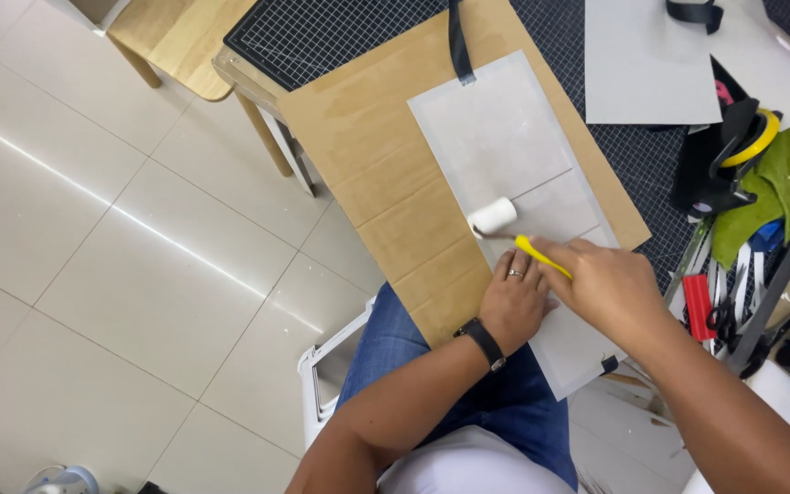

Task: Applying adhesive to a paper card using a foam roller and bonding it to a cardboard sheet.

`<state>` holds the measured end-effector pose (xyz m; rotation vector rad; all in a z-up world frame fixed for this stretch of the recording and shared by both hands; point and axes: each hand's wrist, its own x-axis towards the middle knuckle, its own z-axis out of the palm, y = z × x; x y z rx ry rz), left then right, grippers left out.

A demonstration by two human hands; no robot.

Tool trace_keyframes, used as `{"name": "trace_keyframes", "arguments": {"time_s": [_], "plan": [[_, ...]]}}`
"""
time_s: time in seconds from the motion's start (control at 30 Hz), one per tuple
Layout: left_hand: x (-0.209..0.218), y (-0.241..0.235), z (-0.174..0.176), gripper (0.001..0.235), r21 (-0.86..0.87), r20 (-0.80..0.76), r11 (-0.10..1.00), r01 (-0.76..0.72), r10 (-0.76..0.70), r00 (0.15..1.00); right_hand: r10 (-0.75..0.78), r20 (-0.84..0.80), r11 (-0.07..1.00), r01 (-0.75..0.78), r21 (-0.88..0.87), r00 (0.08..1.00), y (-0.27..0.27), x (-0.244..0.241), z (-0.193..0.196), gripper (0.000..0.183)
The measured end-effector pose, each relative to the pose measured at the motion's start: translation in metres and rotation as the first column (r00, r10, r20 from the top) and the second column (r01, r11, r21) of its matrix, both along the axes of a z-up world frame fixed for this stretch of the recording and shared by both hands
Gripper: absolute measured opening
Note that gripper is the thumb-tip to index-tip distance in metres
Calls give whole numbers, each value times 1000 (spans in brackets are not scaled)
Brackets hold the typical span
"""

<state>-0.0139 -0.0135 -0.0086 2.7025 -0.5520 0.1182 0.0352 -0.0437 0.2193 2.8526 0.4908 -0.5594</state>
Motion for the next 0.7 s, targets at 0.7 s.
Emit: {"name": "trace_keyframes", "arguments": {"time_s": [0.7], "plan": [[-12, -10, -7, 25, -329, 371, 944, 0, 129, 920, 28, 69, 1000, -29, 13, 997, -22, -26, -4, 27]]}}
